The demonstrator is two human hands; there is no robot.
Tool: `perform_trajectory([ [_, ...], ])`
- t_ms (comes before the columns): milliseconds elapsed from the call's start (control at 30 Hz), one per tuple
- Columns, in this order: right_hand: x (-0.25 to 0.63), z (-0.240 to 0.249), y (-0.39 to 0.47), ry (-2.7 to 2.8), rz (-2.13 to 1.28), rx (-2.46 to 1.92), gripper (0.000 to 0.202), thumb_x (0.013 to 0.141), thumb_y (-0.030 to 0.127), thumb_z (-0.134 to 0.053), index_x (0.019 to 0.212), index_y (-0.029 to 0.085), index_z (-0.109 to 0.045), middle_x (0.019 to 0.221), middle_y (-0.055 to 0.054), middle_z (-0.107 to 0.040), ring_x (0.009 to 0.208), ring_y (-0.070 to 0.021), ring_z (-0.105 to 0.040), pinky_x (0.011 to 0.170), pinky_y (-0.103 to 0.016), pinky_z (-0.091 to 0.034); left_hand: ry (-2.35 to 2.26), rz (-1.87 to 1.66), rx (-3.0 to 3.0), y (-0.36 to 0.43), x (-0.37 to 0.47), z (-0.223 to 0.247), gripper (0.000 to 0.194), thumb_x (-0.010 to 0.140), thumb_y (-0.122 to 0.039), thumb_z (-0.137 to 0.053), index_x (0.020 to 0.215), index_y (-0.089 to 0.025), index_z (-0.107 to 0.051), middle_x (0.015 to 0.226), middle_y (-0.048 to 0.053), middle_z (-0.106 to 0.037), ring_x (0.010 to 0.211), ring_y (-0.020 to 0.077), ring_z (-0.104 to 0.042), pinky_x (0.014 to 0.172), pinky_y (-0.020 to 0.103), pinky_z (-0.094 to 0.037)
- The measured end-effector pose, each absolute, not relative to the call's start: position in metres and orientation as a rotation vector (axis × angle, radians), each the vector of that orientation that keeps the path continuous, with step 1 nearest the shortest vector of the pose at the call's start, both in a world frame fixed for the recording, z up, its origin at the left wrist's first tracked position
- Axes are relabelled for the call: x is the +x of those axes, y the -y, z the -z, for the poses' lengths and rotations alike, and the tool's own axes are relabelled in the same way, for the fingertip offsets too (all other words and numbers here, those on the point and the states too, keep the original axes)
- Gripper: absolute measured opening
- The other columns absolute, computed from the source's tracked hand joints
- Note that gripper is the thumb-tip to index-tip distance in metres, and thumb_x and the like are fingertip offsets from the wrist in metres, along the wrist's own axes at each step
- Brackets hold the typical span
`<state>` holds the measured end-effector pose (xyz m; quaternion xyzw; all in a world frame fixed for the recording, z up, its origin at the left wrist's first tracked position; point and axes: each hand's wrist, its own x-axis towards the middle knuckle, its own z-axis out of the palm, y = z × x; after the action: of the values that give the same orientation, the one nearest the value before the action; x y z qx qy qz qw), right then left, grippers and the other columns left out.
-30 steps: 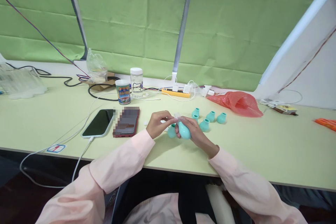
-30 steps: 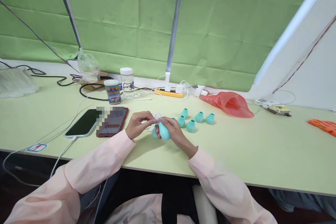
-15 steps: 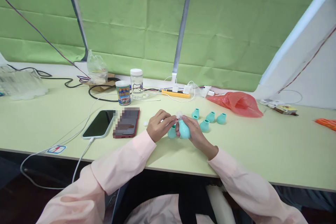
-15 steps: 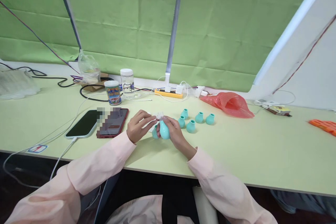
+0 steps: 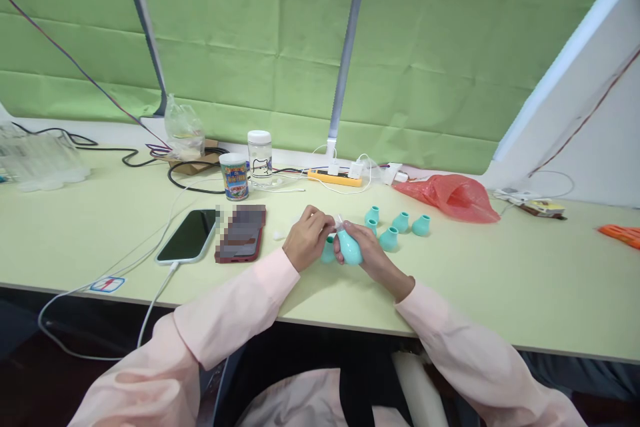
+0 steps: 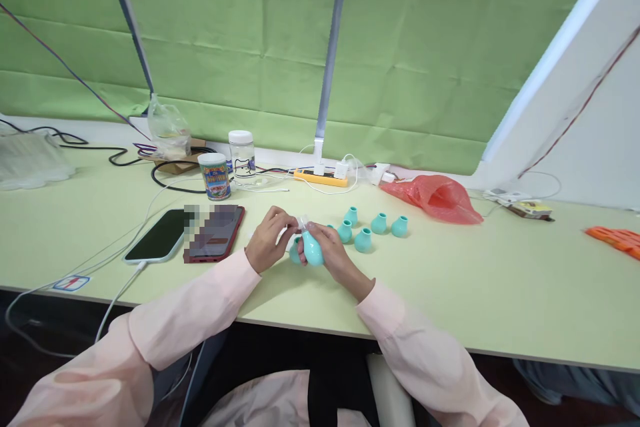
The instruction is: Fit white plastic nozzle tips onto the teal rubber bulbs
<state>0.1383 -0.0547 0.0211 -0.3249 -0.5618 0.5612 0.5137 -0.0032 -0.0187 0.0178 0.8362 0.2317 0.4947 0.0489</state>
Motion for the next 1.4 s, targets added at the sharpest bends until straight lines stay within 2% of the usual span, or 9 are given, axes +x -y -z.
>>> perform_trajectory([
  [233, 0.145, -0.025, 0.051, 1.187, -1.557, -0.715, 0.027, 0.075, 0.04, -0.043, 0.078, 0.015, -0.053, 0.052, 0.001, -0.051, 0.04, -0.0084, -0.044, 0.04, -0.022, -0.034, -0.452, -1.017, 1.777, 0.003, -0.009, -0.027, 0.033, 0.078, -0.046, -0.031, 0.077, -0.015, -0.042, 0.066, 0.002, -0.043, 0.064, 0.0105, -0.046, 0.06, 0.025, -0.041],
  [400, 0.149, -0.028, 0.053, 1.154, -1.542, -0.692, 0.027, 0.076, 0.039, -0.041, 0.08, 0.015, -0.053, 0.052, 0.001, -0.051, 0.041, -0.0096, -0.046, 0.042, -0.023, -0.035, -1.038, -1.038, 2.337, -0.003, -0.014, -0.022, 0.024, 0.08, -0.033, -0.034, 0.077, -0.015, -0.048, 0.076, 0.006, -0.049, 0.08, 0.0171, -0.043, 0.067, 0.031, -0.039],
  [500, 0.149, -0.028, 0.055, 1.193, -1.524, -0.698, 0.027, 0.076, 0.037, -0.041, 0.081, 0.014, -0.054, 0.053, 0.0, -0.052, 0.041, -0.0104, -0.046, 0.043, -0.024, -0.035, -1.519, -0.805, 2.692, -0.002, -0.012, -0.015, 0.018, 0.079, -0.025, -0.038, 0.077, -0.015, -0.054, 0.087, 0.01, -0.049, 0.092, 0.0236, -0.037, 0.069, 0.036, -0.037],
  [633, 0.149, -0.027, 0.055, 1.219, -1.497, -0.719, 0.027, 0.075, 0.037, -0.042, 0.08, 0.014, -0.054, 0.053, 0.0, -0.052, 0.041, -0.0106, -0.046, 0.043, -0.025, -0.035, -1.68, -0.579, 2.766, -0.004, -0.011, -0.009, 0.02, 0.079, -0.021, -0.037, 0.082, -0.017, -0.057, 0.091, 0.01, -0.049, 0.092, 0.0249, -0.037, 0.066, 0.036, -0.037],
  [800, 0.145, -0.027, 0.057, 1.434, -1.282, -0.818, 0.016, 0.064, 0.029, -0.057, 0.069, 0.014, -0.055, 0.053, 0.003, -0.049, 0.042, -0.0075, -0.043, 0.044, -0.023, -0.034, -1.397, -0.995, 2.645, 0.001, -0.015, -0.02, 0.029, 0.081, -0.014, -0.028, 0.095, -0.017, -0.053, 0.086, 0.006, -0.054, 0.084, 0.017, -0.042, 0.071, 0.029, -0.036],
  [900, 0.141, -0.025, 0.06, 1.682, -1.119, -0.963, 0.014, 0.056, 0.023, -0.064, 0.061, 0.013, -0.055, 0.046, 0.004, -0.047, 0.04, -0.0066, -0.042, 0.042, -0.021, -0.032, -1.095, -1.193, 2.521, 0.011, -0.015, -0.027, 0.029, 0.082, -0.022, -0.026, 0.083, -0.015, -0.054, 0.072, 0.003, -0.055, 0.073, 0.0126, -0.045, 0.067, 0.024, -0.036],
  [1100, 0.134, -0.014, 0.063, 1.851, -0.937, -1.098, 0.014, 0.06, 0.024, -0.058, 0.052, 0.013, -0.053, 0.043, 0.002, -0.049, 0.041, -0.0072, -0.045, 0.04, -0.018, -0.034, -0.842, -0.855, 2.481, 0.025, -0.005, -0.024, 0.039, 0.076, -0.037, -0.036, 0.049, -0.012, -0.048, 0.041, -0.004, -0.039, 0.042, 0.0058, -0.034, 0.046, 0.019, -0.026],
  [1233, 0.134, -0.014, 0.065, 1.918, -0.886, -1.107, 0.019, 0.061, 0.027, -0.058, 0.05, 0.013, -0.052, 0.043, 0.001, -0.05, 0.041, -0.0074, -0.046, 0.039, -0.018, -0.034, -0.653, -0.81, 2.201, 0.026, -0.003, -0.019, 0.041, 0.077, -0.03, -0.03, 0.042, -0.012, -0.042, 0.037, -0.004, -0.037, 0.038, 0.004, -0.03, 0.041, 0.018, -0.023],
  [1400, 0.136, -0.022, 0.072, 2.053, -0.816, -1.004, 0.019, 0.061, 0.031, -0.06, 0.056, 0.013, -0.056, 0.048, 0.0, -0.054, 0.046, -0.0086, -0.049, 0.045, -0.019, -0.038, -0.556, -0.718, 1.749, 0.022, -0.005, -0.02, 0.039, 0.072, -0.038, -0.036, 0.041, -0.014, -0.035, 0.033, -0.005, -0.029, 0.032, 0.0036, -0.025, 0.036, 0.019, -0.018],
])
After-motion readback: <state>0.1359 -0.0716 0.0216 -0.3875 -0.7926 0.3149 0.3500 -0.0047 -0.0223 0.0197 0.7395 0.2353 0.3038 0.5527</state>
